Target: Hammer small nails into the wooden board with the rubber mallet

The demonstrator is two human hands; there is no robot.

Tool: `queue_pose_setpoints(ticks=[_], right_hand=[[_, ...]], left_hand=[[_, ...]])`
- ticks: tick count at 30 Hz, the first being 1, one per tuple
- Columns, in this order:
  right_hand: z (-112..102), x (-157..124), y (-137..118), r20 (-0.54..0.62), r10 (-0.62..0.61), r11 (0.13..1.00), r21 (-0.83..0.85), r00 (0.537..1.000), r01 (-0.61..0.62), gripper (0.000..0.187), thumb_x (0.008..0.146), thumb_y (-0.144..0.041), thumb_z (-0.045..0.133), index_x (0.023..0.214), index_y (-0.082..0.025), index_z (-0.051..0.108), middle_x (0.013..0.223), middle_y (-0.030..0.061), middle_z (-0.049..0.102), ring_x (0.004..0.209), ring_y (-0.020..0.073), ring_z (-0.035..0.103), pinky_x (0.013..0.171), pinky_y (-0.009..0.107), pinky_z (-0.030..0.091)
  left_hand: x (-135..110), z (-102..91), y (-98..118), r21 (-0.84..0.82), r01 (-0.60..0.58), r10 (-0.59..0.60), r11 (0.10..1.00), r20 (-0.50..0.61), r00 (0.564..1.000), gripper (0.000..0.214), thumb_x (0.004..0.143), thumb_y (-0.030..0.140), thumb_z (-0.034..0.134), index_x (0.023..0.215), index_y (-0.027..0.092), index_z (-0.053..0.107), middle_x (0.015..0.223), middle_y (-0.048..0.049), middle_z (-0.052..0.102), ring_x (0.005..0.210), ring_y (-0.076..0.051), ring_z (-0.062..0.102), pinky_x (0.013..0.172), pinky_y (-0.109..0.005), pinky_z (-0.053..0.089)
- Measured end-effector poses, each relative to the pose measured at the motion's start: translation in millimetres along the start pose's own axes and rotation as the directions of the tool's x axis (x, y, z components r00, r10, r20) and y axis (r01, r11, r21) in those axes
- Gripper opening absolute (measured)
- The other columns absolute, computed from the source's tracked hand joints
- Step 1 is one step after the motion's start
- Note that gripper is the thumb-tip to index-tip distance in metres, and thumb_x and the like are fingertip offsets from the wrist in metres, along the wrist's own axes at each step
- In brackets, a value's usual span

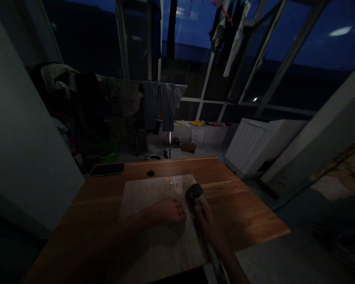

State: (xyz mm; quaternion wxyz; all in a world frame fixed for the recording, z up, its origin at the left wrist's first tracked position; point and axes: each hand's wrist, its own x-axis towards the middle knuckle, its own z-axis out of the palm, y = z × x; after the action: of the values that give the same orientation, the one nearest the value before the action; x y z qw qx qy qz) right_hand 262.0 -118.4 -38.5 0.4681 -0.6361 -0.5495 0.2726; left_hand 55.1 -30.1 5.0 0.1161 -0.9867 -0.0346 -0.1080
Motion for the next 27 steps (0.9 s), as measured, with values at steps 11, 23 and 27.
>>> queue_pose_setpoints(ticks=[11,23,27], right_hand=[[-5.9,-2.0,-8.1,0.046,0.054,0.998,0.011,0.997,-0.055,0.076,0.090,-0.077,0.045,0.133,-0.018,0.067,0.138,0.0181,0.069,0.132,0.0350,0.061,0.112,0.049,0.047],[-8.9,-1.7,-10.0,0.061,0.039,0.999,0.011,0.997,-0.040,0.066,0.092,-0.071,0.047,0.129,-0.020,0.068,0.131,0.0155,0.073,0.126,0.0345,0.065,0.108,0.049,0.050],[-7.9,-0.8,-13.3,0.060,0.055,0.998,0.013,0.997,-0.056,0.067,0.092,-0.070,0.047,0.130,-0.018,0.066,0.133,0.0169,0.071,0.130,0.0356,0.062,0.109,0.051,0.048]], left_hand=[[-16.0,17.2,-37.3,-0.524,0.470,-0.612,0.710,-0.128,0.781,0.031,0.091,0.013,0.057,0.116,0.022,0.072,0.103,-0.0061,0.074,0.090,-0.020,0.069,0.082,-0.029,0.054],[-24.8,45.0,-59.9,-0.763,0.593,-0.945,0.256,-0.068,0.320,0.024,0.084,0.015,0.059,0.098,0.018,0.078,0.086,-0.0044,0.078,0.081,-0.019,0.071,0.081,-0.030,0.053],[-25.4,43.3,-58.2,-0.743,0.600,-0.931,0.298,-0.087,0.354,0.021,0.082,0.014,0.060,0.094,0.018,0.078,0.092,-0.0058,0.079,0.087,-0.020,0.071,0.086,-0.032,0.052]])
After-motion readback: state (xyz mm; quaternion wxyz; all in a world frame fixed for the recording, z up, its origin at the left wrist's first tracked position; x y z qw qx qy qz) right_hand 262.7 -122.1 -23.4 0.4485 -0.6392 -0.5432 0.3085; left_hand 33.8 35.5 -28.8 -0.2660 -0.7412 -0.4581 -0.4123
